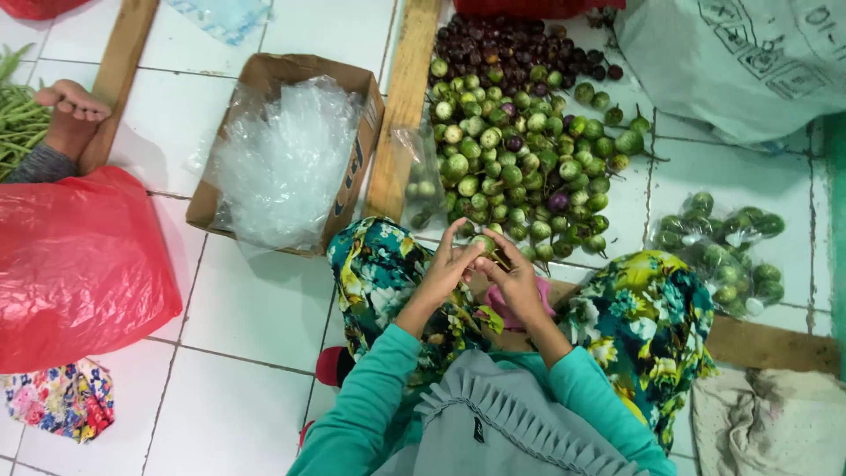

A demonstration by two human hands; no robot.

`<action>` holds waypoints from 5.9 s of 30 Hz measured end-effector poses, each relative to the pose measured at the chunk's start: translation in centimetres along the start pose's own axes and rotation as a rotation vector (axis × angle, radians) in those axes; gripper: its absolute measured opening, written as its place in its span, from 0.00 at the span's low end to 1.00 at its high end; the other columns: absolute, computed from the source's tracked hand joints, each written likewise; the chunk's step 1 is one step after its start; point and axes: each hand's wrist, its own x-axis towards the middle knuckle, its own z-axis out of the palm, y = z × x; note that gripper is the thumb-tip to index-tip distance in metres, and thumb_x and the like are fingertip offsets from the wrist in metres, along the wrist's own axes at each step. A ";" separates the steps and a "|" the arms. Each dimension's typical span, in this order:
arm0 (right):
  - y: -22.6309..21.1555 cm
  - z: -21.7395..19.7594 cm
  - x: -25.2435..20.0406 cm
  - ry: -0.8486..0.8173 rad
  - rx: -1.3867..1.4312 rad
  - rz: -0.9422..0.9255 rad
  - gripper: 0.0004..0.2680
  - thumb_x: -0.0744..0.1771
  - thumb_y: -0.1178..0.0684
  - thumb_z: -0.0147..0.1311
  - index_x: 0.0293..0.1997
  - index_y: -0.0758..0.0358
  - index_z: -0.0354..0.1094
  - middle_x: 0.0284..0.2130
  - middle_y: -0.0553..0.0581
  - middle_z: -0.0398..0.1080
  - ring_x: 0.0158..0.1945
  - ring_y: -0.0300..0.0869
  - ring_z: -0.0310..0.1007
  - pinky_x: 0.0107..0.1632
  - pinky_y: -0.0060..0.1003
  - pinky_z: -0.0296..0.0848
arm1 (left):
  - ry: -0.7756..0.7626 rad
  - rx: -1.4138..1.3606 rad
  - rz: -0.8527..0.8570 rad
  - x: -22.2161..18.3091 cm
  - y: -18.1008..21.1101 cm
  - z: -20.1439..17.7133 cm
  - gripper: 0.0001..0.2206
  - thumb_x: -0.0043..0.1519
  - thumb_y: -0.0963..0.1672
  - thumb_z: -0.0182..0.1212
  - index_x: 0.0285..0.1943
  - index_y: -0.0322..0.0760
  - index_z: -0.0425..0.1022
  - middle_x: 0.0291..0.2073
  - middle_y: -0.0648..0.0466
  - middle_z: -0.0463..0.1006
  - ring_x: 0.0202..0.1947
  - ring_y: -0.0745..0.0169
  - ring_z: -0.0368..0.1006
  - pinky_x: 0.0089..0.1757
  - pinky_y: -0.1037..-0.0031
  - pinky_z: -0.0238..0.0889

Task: The person picks up small green and purple eggplants from a pile on the floor and places them into small plastic bags.

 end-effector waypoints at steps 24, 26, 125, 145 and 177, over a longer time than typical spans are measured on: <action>-5.7 -0.5 5.0 -0.049 0.277 -0.037 0.16 0.69 0.53 0.56 0.61 0.71 0.67 0.44 0.55 0.76 0.41 0.39 0.75 0.41 0.32 0.69 | 0.473 1.172 0.755 14.2 10.9 -11.5 0.25 0.58 0.41 0.65 0.65 0.31 0.64 0.56 0.28 0.72 0.46 0.27 0.71 0.42 0.49 0.66; -6.2 0.1 5.1 -0.059 0.295 -0.024 0.16 0.68 0.54 0.57 0.62 0.71 0.67 0.43 0.55 0.75 0.40 0.39 0.75 0.40 0.32 0.69 | 0.442 1.127 0.803 16.7 8.8 -12.7 0.25 0.58 0.39 0.63 0.66 0.31 0.65 0.54 0.28 0.73 0.47 0.26 0.70 0.44 0.49 0.66; 4.1 -14.3 -3.3 0.339 0.264 0.084 0.18 0.64 0.64 0.54 0.62 0.70 0.68 0.48 0.59 0.76 0.47 0.43 0.76 0.53 0.37 0.75 | 0.177 1.021 0.405 6.4 -10.6 1.1 0.20 0.59 0.42 0.70 0.57 0.36 0.67 0.50 0.41 0.76 0.48 0.41 0.77 0.46 0.58 0.73; 6.6 -6.0 -2.5 0.182 -0.328 -0.100 0.12 0.68 0.57 0.56 0.58 0.64 0.72 0.49 0.58 0.77 0.51 0.42 0.75 0.55 0.35 0.73 | 0.142 0.735 0.417 -1.6 -12.2 3.3 0.16 0.51 0.40 0.70 0.49 0.35 0.79 0.40 0.46 0.83 0.42 0.47 0.82 0.43 0.65 0.74; 6.2 -6.2 -1.8 0.196 -0.035 -0.141 0.18 0.64 0.64 0.61 0.60 0.66 0.67 0.48 0.57 0.73 0.48 0.39 0.74 0.51 0.34 0.74 | 0.283 0.760 0.442 -1.9 -8.5 5.2 0.37 0.44 0.41 0.78 0.63 0.25 0.62 0.48 0.38 0.75 0.48 0.48 0.72 0.47 0.62 0.68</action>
